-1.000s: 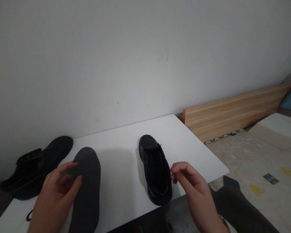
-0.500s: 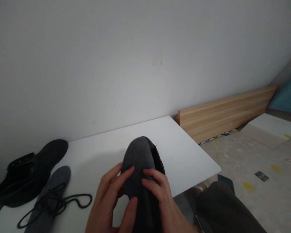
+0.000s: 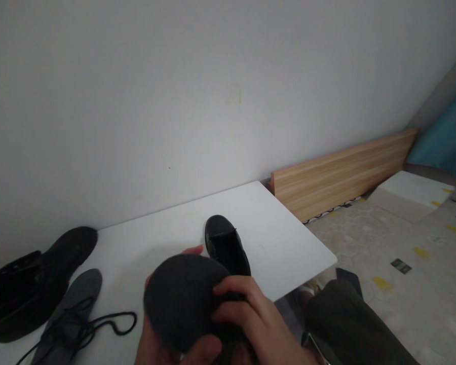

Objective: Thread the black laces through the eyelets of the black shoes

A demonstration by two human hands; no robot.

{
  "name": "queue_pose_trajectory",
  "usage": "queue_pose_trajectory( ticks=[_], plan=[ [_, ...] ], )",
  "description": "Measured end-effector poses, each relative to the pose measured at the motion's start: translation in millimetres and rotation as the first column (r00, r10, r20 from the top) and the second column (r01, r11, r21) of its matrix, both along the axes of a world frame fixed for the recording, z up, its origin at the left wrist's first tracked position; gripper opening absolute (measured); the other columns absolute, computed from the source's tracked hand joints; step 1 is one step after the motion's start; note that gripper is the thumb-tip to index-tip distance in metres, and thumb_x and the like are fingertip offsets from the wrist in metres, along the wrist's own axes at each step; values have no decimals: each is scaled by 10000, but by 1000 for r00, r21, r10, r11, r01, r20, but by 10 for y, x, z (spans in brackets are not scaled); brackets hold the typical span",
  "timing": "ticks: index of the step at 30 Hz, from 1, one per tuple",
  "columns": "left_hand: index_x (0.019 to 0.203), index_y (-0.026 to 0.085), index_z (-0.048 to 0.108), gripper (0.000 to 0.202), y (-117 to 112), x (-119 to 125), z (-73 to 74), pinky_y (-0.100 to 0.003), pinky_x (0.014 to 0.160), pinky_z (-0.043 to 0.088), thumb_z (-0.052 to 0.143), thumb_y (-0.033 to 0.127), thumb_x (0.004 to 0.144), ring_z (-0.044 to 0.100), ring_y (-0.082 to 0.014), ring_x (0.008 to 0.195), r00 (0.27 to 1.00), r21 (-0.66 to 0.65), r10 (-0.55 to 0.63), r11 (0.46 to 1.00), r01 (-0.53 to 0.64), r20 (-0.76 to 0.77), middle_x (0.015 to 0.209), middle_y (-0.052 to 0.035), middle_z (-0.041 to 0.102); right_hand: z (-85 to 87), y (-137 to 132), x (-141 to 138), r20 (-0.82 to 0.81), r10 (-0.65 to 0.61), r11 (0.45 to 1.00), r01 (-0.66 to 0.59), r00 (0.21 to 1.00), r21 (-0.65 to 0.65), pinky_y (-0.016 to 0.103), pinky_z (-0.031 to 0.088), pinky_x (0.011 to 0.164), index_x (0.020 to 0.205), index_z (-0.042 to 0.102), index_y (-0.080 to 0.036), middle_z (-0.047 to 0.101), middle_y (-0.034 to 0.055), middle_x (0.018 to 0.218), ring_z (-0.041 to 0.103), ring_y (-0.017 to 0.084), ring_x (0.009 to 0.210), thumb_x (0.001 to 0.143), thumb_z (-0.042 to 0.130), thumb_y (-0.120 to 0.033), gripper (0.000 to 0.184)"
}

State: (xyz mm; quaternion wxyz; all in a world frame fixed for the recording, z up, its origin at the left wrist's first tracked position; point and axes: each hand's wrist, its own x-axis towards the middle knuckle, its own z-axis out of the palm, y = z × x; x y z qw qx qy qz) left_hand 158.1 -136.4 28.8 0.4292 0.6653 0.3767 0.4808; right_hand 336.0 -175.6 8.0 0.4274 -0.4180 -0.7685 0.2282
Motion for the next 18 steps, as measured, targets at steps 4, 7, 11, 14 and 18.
queue_pose_trajectory(
  ticks=[4,7,11,14,18],
  plan=[
    [1181,256,556,545,10,87,113,-353,747,592,736,536,750,658,-259,907,919,-234,-117,948,216,377,1042,-73,665,-11,22,-46,118,94,985,-109,989,135,241,514,955,1163,583,-212,623,85,1225,598,159,1135,980,500,-212,201],
    [979,221,611,351,50,142,173,-290,699,558,731,483,779,597,-171,745,805,-212,-165,917,338,570,780,-19,592,-75,53,-108,95,82,965,-103,992,241,160,520,847,1163,582,-221,668,40,1075,629,114,1007,1043,396,-262,225],
    [935,216,604,225,115,127,185,-249,617,547,677,417,866,508,-104,602,643,-236,-128,862,448,755,662,32,488,-148,84,-152,146,128,959,-160,981,235,151,514,806,1148,560,-217,673,18,987,630,102,939,1057,372,-268,215],
    [875,198,593,174,154,71,195,-213,554,534,664,356,892,457,-75,531,591,-256,-81,848,464,803,615,51,448,-154,69,-130,158,166,965,-194,973,179,157,510,804,1118,549,-208,655,28,999,624,100,936,1053,394,-279,183],
    [849,195,577,156,213,-21,230,-186,497,517,687,300,884,457,-67,483,566,-288,27,881,377,824,581,61,472,-116,26,-65,93,149,974,-163,984,159,154,500,770,1037,539,-209,641,26,973,619,91,870,1054,396,-305,173]
  ],
)
